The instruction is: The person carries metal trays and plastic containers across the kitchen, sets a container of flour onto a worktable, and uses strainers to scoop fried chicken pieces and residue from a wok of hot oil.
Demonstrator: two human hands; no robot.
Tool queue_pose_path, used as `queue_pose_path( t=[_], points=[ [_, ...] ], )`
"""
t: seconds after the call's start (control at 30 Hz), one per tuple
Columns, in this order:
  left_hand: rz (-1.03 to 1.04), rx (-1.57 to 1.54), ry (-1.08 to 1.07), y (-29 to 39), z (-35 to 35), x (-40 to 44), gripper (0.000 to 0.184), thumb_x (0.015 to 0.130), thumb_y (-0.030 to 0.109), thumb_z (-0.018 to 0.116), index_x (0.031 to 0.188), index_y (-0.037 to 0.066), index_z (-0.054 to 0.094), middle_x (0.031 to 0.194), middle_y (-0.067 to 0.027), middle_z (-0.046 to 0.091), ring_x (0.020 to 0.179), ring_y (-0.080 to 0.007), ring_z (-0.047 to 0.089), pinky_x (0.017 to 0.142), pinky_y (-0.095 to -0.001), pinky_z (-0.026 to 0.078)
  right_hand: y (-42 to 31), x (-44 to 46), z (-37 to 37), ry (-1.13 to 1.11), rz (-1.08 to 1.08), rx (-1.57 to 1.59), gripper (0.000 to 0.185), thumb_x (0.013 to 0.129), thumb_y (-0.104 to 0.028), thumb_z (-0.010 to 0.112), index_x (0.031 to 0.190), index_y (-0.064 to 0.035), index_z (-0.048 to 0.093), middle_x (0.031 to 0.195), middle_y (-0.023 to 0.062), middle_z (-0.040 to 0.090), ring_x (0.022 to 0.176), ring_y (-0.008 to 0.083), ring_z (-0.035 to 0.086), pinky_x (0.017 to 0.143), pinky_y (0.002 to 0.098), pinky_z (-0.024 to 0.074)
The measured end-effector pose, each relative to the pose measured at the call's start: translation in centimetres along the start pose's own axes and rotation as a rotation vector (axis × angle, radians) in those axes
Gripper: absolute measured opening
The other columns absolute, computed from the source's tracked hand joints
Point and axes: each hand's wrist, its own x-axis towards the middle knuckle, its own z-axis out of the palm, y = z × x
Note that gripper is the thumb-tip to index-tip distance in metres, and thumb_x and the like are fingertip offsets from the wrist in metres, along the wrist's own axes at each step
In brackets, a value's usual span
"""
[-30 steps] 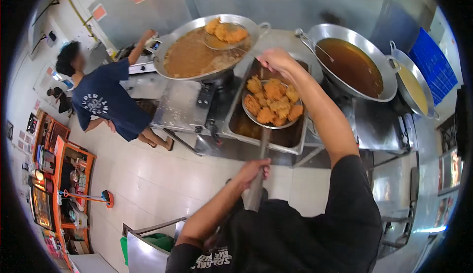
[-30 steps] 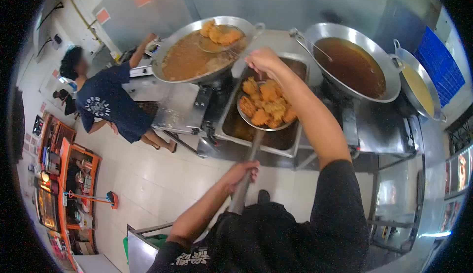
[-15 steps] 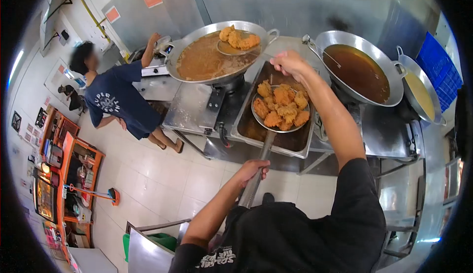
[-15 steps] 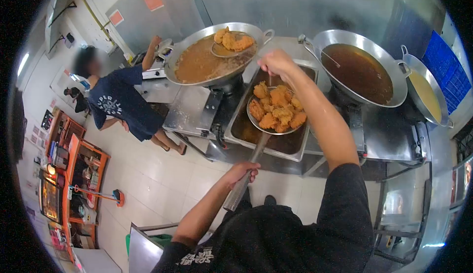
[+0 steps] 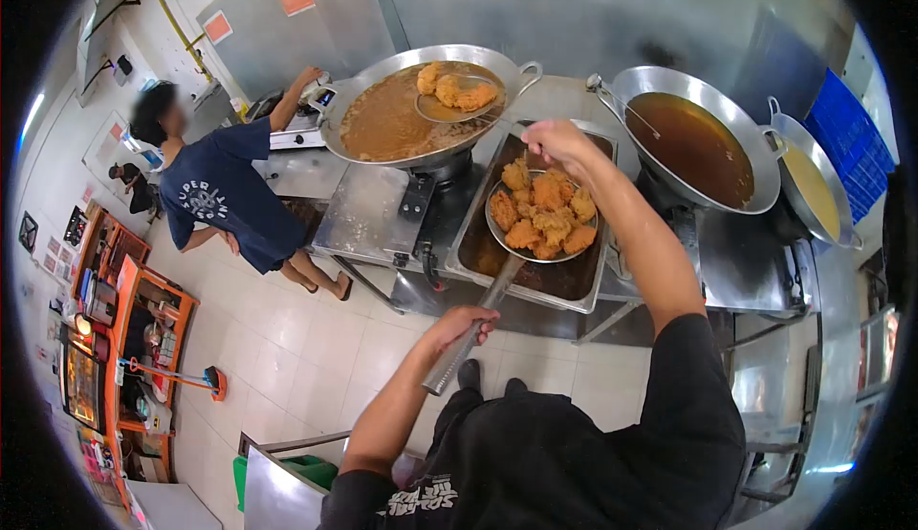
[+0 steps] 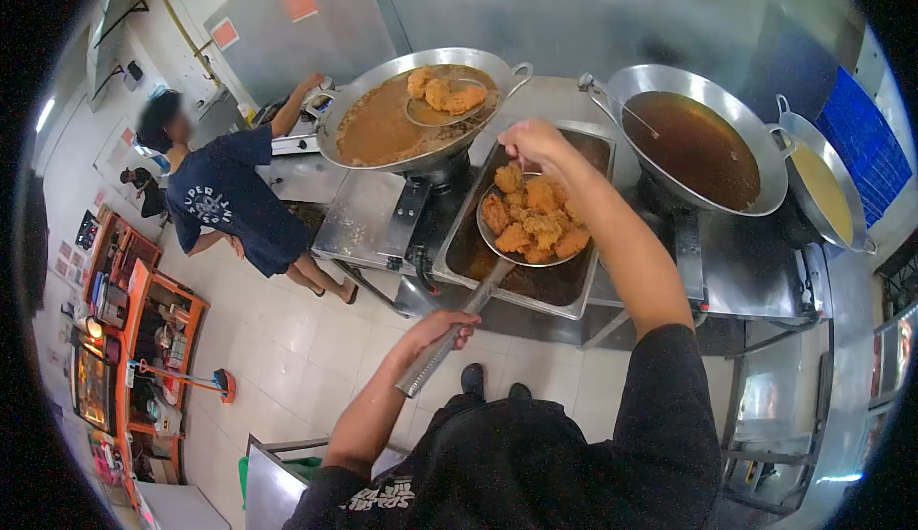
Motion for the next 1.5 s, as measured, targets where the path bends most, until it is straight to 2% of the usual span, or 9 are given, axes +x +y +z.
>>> queue_pose_path(
  t=[0.13, 0.27, 0.67, 0.87, 0.97, 1.3, 1.4, 1.43, 1.5],
  points=[
    [-0.094, -0.094, -0.05, 0.8, -2.7, 0.4, 0.018, 0.086, 0.022, 0.056, 0.088, 0.004, 0.057, 0.061, 0.0015, 0.049, 0.049, -0.0096, 0.047, 0.045, -0.0215, 0.039, -0.6, -0.2, -0.4, -0.013, 0.006, -0.011, 0.016, 0.082, -0.01, 0.057, 0.067, -0.0042, 0.053, 0.056, 0.0015, 0.05, 0.042, 0.0085, 0.038, 0.039, 0.0226, 0.0281],
    [-0.03, -0.031, -0.036, 0.3, 0.5, -0.5, 0.019, 0.088, 0.022, 0.055, 0.091, 0.004, 0.053, 0.059, 0.003, 0.044, 0.049, -0.0067, 0.042, 0.044, -0.0212, 0.038, 0.4, 0.3, 0.5, -0.02, 0.012, 0.011, 0.019, 0.082, -0.011, 0.057, 0.064, -0.0049, 0.053, 0.056, 0.0015, 0.051, 0.043, 0.0092, 0.04, 0.04, 0.0241, 0.0294],
    [-0.037, -0.088, -0.061, 0.4, -0.2, 0.3, 0.024, 0.087, 0.021, 0.055, 0.098, -0.001, 0.055, 0.061, -0.0001, 0.046, 0.051, -0.0108, 0.045, 0.047, -0.023, 0.039, 0.7, 0.0, 0.2, -0.007, -0.01, 0.048, 0.017, 0.081, -0.012, 0.058, 0.065, -0.0054, 0.056, 0.054, -0.0012, 0.05, 0.043, 0.0068, 0.04, 0.04, 0.0224, 0.0306],
    [-0.036, -0.044, -0.033, 0.5, -0.3, -0.1, 0.028, 0.087, 0.022, 0.055, 0.104, -0.001, 0.054, 0.061, 0.001, 0.045, 0.052, -0.0098, 0.044, 0.048, -0.0218, 0.037, 0.8, -6.7, -4.4, 0.027, 0.012, 0.028, 0.014, 0.082, -0.014, 0.057, 0.07, -0.0065, 0.058, 0.054, -0.004, 0.048, 0.044, 0.0044, 0.039, 0.04, 0.0203, 0.0286],
    [-0.045, -0.075, -0.024, 0.7, 0.0, -0.1, 0.024, 0.087, 0.02, 0.055, 0.1, 0.0, 0.053, 0.055, 0.0019, 0.042, 0.047, -0.009, 0.04, 0.045, -0.0232, 0.038, 0.5, -11.9, -7.0, 0.054, 0.007, -0.065, 0.02, 0.084, -0.016, 0.057, 0.094, -0.0004, 0.063, 0.056, -0.0055, 0.047, 0.045, 0.0021, 0.038, 0.039, 0.0179, 0.0269],
    [-0.043, -0.081, -0.079, 0.9, 0.1, -0.3, 0.027, 0.087, 0.02, 0.053, 0.108, 0.003, 0.052, 0.058, 0.0037, 0.04, 0.049, -0.0085, 0.04, 0.047, -0.0225, 0.037, 4.5, -23.0, -9.9, 0.154, 0.175, -0.129, 0.015, 0.082, -0.016, 0.059, 0.09, -0.0033, 0.063, 0.055, -0.0065, 0.045, 0.045, 0.0008, 0.036, 0.039, 0.0176, 0.0253],
    [-0.043, -0.099, -0.1, 0.5, -0.1, -0.1, 0.027, 0.087, 0.019, 0.053, 0.11, 0.004, 0.051, 0.058, 0.0039, 0.04, 0.049, -0.0082, 0.04, 0.046, -0.0228, 0.037, 7.8, -22.7, -9.9, 0.199, 0.186, -0.216, 0.013, 0.083, -0.015, 0.057, 0.076, -0.0052, 0.061, 0.054, -0.0064, 0.043, 0.045, 0.0022, 0.035, 0.039, 0.0208, 0.0264],
    [-0.046, -0.097, -0.099, 0.4, -0.2, 0.0, 0.027, 0.087, 0.018, 0.053, 0.111, 0.005, 0.051, 0.058, 0.0039, 0.039, 0.049, -0.0082, 0.04, 0.046, -0.0228, 0.037, 8.8, -22.3, -10.2, 0.2, 0.181, -0.327, 0.013, 0.082, -0.015, 0.056, 0.08, -0.0034, 0.062, 0.055, 0.0017, 0.051, 0.046, 0.0142, 0.047, 0.044, 0.0275, 0.0358],
    [-0.048, -0.096, -0.097, 0.7, -0.1, 0.1, 0.027, 0.087, 0.018, 0.053, 0.111, 0.005, 0.051, 0.058, 0.0039, 0.039, 0.049, -0.008, 0.04, 0.046, -0.023, 0.037, 10.3, -21.4, -10.4, 0.237, 0.0, -0.614, 0.014, 0.081, -0.015, 0.056, 0.083, -0.0029, 0.062, 0.062, 0.0108, 0.057, 0.056, 0.0264, 0.054, 0.052, 0.035, 0.0414]
  ],
)
